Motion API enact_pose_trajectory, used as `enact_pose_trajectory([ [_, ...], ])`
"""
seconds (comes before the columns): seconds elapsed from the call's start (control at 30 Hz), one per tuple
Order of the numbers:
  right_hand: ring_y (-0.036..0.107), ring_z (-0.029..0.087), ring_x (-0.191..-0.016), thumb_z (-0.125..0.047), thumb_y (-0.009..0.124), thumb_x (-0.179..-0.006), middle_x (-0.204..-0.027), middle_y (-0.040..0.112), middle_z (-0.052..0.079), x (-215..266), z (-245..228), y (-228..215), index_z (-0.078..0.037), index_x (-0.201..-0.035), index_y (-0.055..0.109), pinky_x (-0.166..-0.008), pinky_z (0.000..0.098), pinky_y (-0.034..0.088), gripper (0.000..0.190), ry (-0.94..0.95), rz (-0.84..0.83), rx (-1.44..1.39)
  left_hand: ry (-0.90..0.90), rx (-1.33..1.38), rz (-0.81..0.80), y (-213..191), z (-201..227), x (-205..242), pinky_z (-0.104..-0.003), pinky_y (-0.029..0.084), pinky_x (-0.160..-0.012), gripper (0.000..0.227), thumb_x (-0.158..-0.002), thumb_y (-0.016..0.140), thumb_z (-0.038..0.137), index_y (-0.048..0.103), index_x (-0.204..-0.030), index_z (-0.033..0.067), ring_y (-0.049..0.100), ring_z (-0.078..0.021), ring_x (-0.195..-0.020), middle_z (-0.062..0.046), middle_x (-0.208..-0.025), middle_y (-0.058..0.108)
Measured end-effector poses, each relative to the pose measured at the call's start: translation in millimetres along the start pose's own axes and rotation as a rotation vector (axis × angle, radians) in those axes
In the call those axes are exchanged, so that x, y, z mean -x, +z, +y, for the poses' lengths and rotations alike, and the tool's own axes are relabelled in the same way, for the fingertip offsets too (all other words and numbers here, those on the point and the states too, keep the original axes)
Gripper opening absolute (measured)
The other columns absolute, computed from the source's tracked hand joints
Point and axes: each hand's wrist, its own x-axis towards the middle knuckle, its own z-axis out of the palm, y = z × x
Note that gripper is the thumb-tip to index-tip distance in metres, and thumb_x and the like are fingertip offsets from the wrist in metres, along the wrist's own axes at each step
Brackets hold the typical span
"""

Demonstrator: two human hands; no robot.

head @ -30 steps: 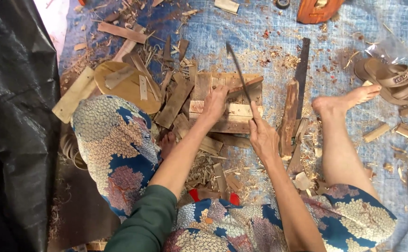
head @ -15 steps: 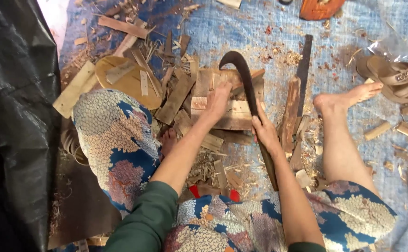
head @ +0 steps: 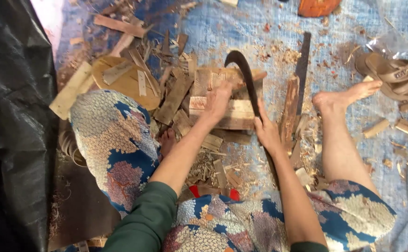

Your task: Shaping and splitting wood pieces using a billhook and a wooden mallet while sitting on the floor.

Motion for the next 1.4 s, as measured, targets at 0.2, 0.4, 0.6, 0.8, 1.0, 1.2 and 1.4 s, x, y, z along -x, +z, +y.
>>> enact_pose_trajectory([
  [0.2,0.043,0.020,-0.034,-0.046,0.047,-0.101,-0.057,0.041,0.006,2,1,11,-0.039,-0.155,0.029,-0.031,0.0300,0.039,0.057,0.112,-0.243,-1.004,0.020,0.073,-0.037,5,-4,10,-0.058,0.058,-0.078,0.012,-0.097,0.057,0.010,0.055,-0.109,0.0138,0.069,-0.0436,-0.091,-0.011,-0.098,0.056],
  [0.4,0.059,0.020,-0.040,-0.023,0.040,-0.107,-0.062,0.059,0.011,1,2,25,-0.024,-0.160,0.028,-0.036,0.0264,0.048,0.054,-0.007,-0.111,-0.571,-0.135,-0.048,0.006,24,-31,15,-0.054,0.061,-0.080,0.039,-0.079,0.073,0.007,0.057,-0.112,0.0187,0.069,-0.0378,-0.096,-0.005,-0.101,0.058],
  [0.6,0.054,0.014,-0.046,-0.027,0.042,-0.110,-0.068,0.057,0.006,10,-3,-11,-0.034,-0.159,0.029,-0.039,0.0234,0.047,0.052,0.124,0.134,-0.447,0.078,-0.292,0.293,47,-37,20,-0.043,0.054,-0.071,0.050,-0.085,0.069,0.008,0.057,-0.128,0.0297,0.059,-0.0297,-0.095,-0.002,-0.101,0.048],
  [0.8,0.058,0.020,-0.043,-0.024,0.043,-0.111,-0.063,0.057,0.011,18,16,-20,-0.024,-0.160,0.033,-0.037,0.0265,0.049,0.050,-0.007,0.312,-0.495,0.104,-0.018,0.292,69,-36,25,-0.046,0.047,-0.098,0.021,-0.089,0.071,0.019,0.068,-0.109,0.0168,0.056,-0.0315,-0.115,-0.008,-0.111,0.057],
  [1.0,0.056,0.020,-0.041,-0.021,0.044,-0.111,-0.062,0.056,0.012,14,12,-18,-0.021,-0.159,0.034,-0.035,0.0270,0.047,0.049,0.002,0.350,-0.516,-0.144,0.280,0.476,68,-45,-1,-0.047,0.049,-0.091,0.028,-0.091,0.062,-0.002,0.060,-0.115,0.0116,0.059,-0.0399,-0.103,-0.013,-0.105,0.055],
  [1.2,0.054,0.014,-0.045,-0.031,0.044,-0.111,-0.066,0.056,0.006,5,20,-5,-0.028,-0.160,0.031,-0.038,0.0223,0.047,0.050,0.041,0.300,-0.462,-0.339,0.076,0.136,58,-21,-28,-0.055,0.045,-0.093,0.080,-0.081,0.086,0.045,0.046,-0.145,0.0188,0.051,-0.0335,-0.116,-0.012,-0.122,0.052],
  [1.4,0.058,0.017,-0.046,-0.032,0.045,-0.110,-0.066,0.060,0.009,6,11,-7,-0.022,-0.159,0.034,-0.041,0.0240,0.050,0.051,0.006,0.287,-0.373,-0.284,-0.107,0.062,77,-26,-39,-0.052,0.041,-0.094,0.086,-0.079,0.087,0.040,0.040,-0.147,0.0151,0.044,-0.0325,-0.119,-0.010,-0.128,0.043],
])
